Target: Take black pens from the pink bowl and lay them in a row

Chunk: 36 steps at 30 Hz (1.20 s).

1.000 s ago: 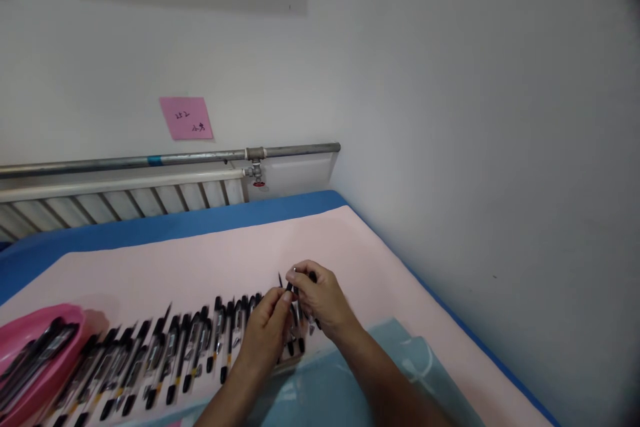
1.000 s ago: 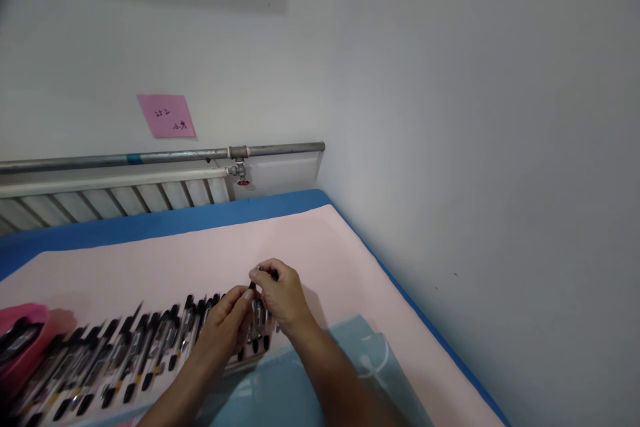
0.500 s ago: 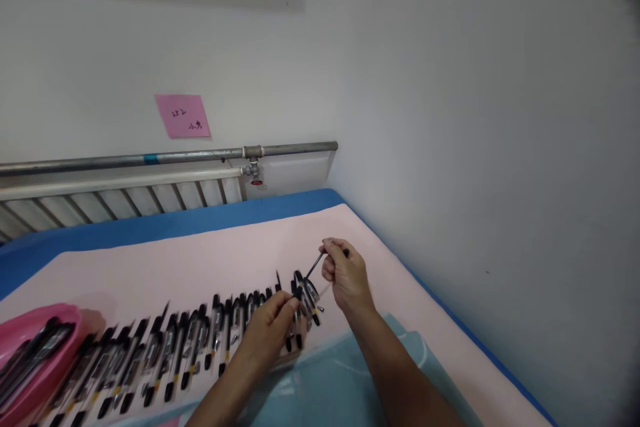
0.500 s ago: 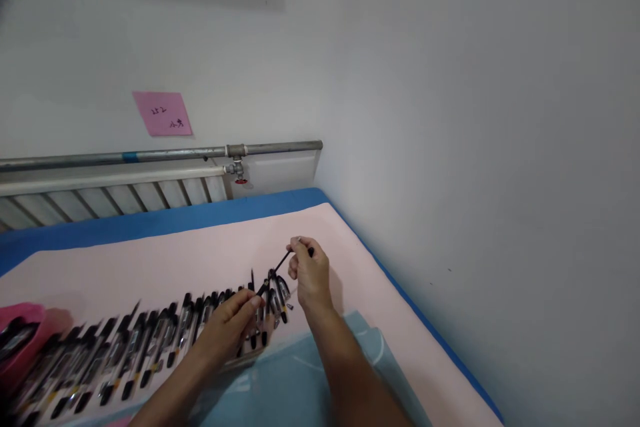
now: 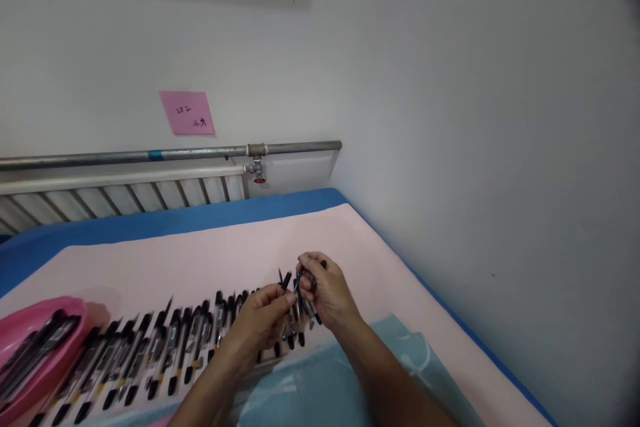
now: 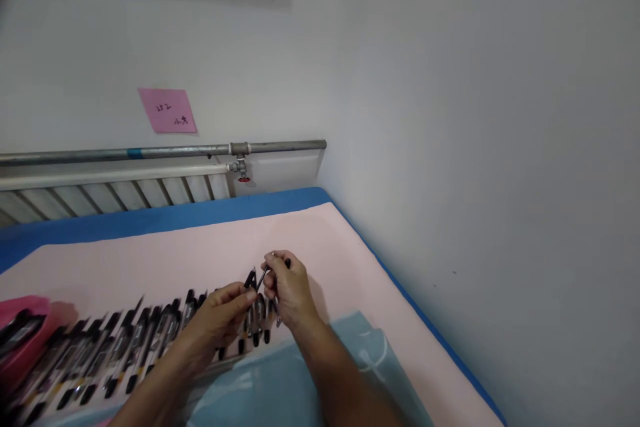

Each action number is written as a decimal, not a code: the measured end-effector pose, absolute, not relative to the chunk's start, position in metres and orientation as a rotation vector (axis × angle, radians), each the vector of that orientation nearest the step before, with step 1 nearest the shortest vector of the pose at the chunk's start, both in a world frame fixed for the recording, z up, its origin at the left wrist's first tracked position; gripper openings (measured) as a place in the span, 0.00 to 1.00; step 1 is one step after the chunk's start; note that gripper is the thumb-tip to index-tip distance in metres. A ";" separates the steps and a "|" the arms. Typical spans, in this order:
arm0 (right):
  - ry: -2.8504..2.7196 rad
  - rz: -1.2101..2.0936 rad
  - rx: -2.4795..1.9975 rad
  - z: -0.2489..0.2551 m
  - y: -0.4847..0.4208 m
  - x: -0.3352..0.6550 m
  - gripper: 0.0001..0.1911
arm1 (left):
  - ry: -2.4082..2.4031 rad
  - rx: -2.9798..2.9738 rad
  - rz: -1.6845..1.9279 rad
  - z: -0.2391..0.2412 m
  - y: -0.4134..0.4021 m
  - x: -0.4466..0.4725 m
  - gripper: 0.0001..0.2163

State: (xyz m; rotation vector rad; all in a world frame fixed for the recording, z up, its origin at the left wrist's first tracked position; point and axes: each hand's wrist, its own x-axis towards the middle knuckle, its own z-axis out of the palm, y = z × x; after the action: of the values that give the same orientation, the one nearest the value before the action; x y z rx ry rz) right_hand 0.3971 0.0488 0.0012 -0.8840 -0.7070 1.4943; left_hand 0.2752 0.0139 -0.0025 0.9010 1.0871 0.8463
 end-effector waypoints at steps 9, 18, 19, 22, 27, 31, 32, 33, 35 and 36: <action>-0.717 1.454 -0.950 0.004 0.058 0.418 0.11 | 1.066 0.842 0.888 -0.008 0.013 0.275 0.18; -1.181 1.381 -1.129 -0.007 0.042 0.393 0.09 | 0.999 0.807 0.877 -0.007 0.014 0.272 0.16; -1.200 1.358 -1.137 -0.007 0.043 0.394 0.08 | 0.998 0.811 0.864 -0.007 0.014 0.272 0.16; -1.221 1.364 -1.156 -0.006 0.045 0.397 0.08 | 0.992 0.853 0.840 -0.009 0.014 0.271 0.16; -1.250 1.363 -1.157 -0.006 0.042 0.396 0.08 | 0.964 0.975 0.809 -0.012 0.013 0.270 0.16; -1.257 1.344 -1.171 -0.004 0.045 0.398 0.08 | 0.957 1.063 0.775 -0.006 0.011 0.270 0.16; -1.234 1.331 -1.177 -0.003 0.048 0.402 0.09 | 0.966 1.086 0.777 -0.004 0.011 0.270 0.16; -1.202 1.306 -1.189 -0.002 0.053 0.409 0.10 | 0.985 1.098 0.787 -0.003 0.011 0.269 0.17; -1.155 1.216 -1.256 0.001 0.065 0.427 0.10 | 1.052 1.081 0.828 -0.002 0.013 0.267 0.17; -1.160 1.151 -1.322 0.002 0.071 0.438 0.09 | 1.087 1.057 0.854 -0.002 0.015 0.265 0.17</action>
State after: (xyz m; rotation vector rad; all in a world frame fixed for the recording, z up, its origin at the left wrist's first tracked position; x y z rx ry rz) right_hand 0.4382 0.0715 0.0019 -1.3224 -1.1602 1.1512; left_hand 0.2650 0.0151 -0.0021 1.0572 1.0872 0.8542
